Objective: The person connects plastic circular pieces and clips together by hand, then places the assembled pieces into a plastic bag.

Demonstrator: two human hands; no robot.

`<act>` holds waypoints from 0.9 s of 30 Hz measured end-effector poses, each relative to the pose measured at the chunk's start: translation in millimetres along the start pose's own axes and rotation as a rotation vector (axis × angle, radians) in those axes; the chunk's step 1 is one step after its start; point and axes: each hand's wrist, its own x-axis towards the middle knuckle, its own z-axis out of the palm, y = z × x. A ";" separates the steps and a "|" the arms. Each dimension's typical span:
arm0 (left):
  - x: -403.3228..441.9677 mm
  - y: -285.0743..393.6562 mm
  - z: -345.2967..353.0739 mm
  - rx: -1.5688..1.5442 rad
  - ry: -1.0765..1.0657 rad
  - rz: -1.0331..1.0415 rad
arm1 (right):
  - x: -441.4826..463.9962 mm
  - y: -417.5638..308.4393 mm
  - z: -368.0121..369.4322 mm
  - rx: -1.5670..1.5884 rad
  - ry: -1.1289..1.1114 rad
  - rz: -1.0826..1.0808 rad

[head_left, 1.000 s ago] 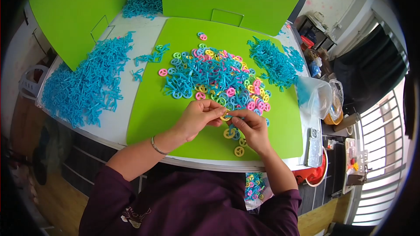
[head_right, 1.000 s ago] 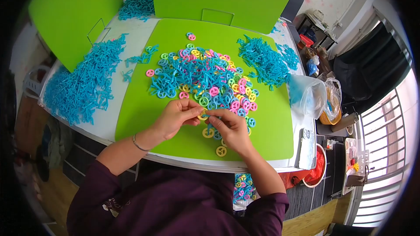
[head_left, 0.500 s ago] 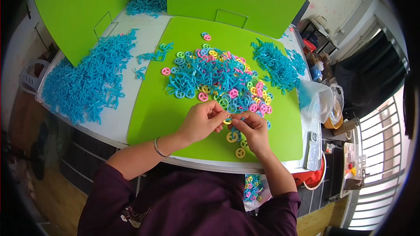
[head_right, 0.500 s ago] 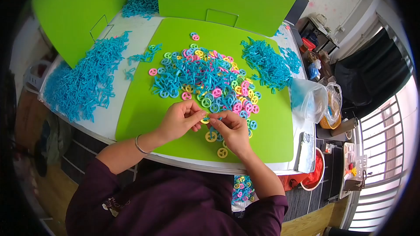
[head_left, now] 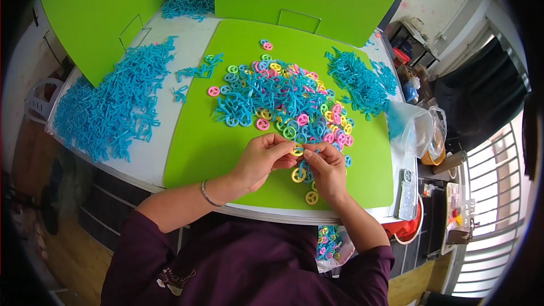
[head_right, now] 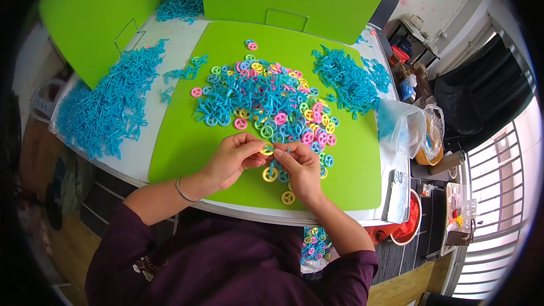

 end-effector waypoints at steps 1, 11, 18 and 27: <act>-0.4 0.2 0.5 -0.013 0.010 -0.005 | -0.5 0.1 1.0 -0.027 0.005 -0.013; -1.2 -7.1 2.6 0.290 0.013 0.269 | -10.0 -6.3 12.9 -0.340 0.077 -0.153; 7.1 19.8 -6.0 0.561 -0.090 0.230 | 1.7 -21.7 -1.1 -0.062 -0.002 0.086; 29.1 39.1 -48.7 1.479 0.338 0.796 | -20.3 -52.9 -22.1 -0.272 -0.172 0.149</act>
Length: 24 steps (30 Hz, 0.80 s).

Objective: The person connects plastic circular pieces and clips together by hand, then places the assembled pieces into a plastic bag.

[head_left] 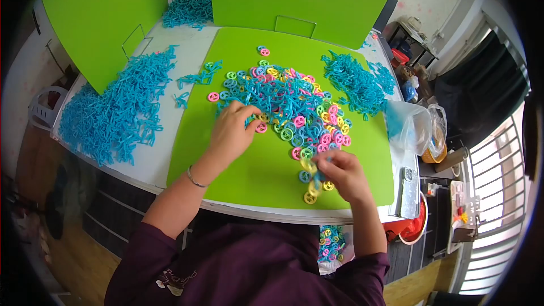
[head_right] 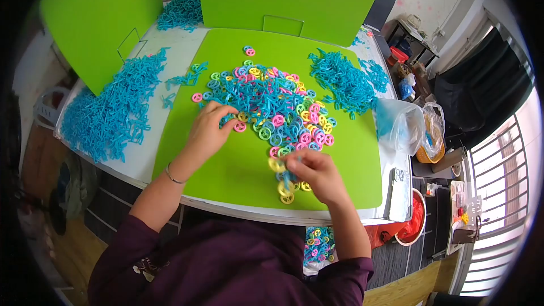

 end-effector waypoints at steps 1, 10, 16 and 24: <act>1.0 -1.3 -1.5 0.020 -0.010 0.001 | -12.8 -2.9 -11.8 -0.136 -0.083 -0.040; -0.4 2.4 1.8 0.048 -0.149 -0.040 | -108.9 -32.8 -62.9 -0.932 -0.555 0.195; -6.2 10.4 0.8 -0.209 -0.383 0.005 | -81.4 -41.1 -45.2 -0.761 -0.401 -0.137; -1.4 22.8 -9.2 -0.311 -0.274 -0.053 | 27.8 -30.4 39.6 -0.843 0.152 -0.510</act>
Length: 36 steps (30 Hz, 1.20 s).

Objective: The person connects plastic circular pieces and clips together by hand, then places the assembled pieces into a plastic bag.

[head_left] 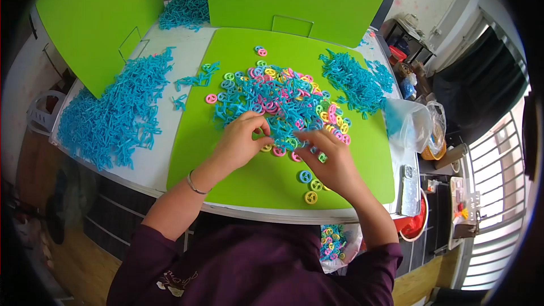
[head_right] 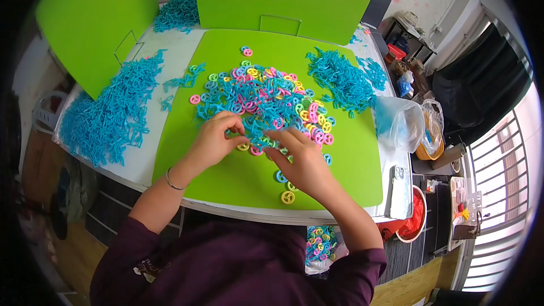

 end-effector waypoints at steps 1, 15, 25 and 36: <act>0.1 0.3 -0.4 -0.005 0.028 0.026 | 11.1 2.9 10.7 -0.051 0.085 -0.062; -2.9 -5.8 3.7 0.198 0.039 0.107 | 38.1 64.0 7.4 0.804 0.188 0.441; -2.0 -11.8 -1.9 -0.009 -0.015 -0.114 | 9.3 53.4 1.2 1.023 0.058 0.546; 0.3 -7.7 -9.6 -0.039 -0.101 -0.195 | -1.8 45.1 13.1 1.018 -0.172 0.524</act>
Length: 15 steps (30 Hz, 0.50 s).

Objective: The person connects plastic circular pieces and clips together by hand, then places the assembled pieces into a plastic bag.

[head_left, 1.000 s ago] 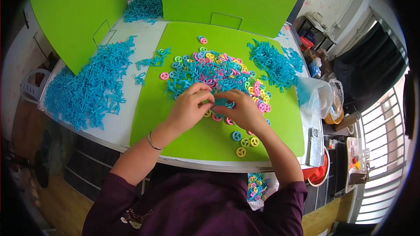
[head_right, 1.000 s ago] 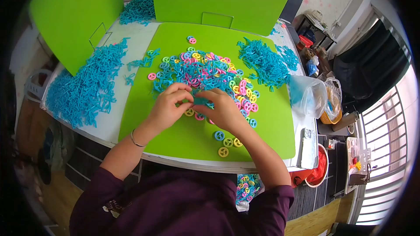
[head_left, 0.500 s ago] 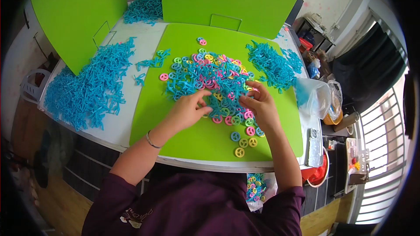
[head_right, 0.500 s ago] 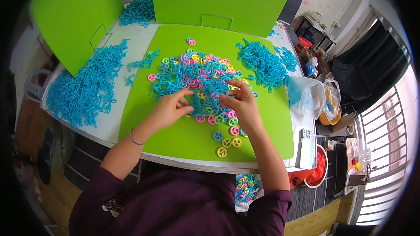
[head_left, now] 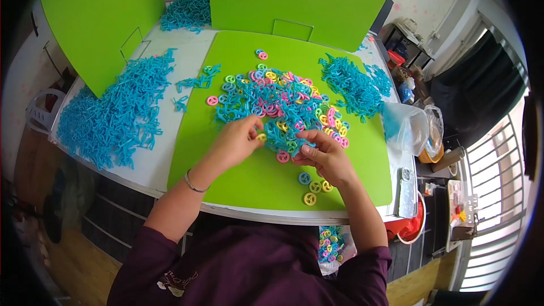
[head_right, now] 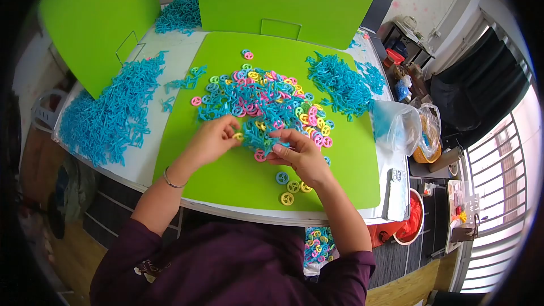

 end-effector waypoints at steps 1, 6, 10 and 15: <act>1.2 1.1 -1.7 -0.039 0.058 -0.008 | 1.0 4.4 -3.2 0.011 -0.001 0.005; 2.7 4.9 9.0 -0.582 -0.009 -0.043 | -0.6 4.8 1.8 0.015 0.032 -0.055; -4.7 12.7 19.4 -0.876 -0.185 -0.170 | -0.4 6.4 9.6 -0.003 0.031 -0.153; -10.2 23.4 17.9 -1.040 -0.213 -0.217 | 2.0 12.5 5.8 -0.077 0.012 -0.199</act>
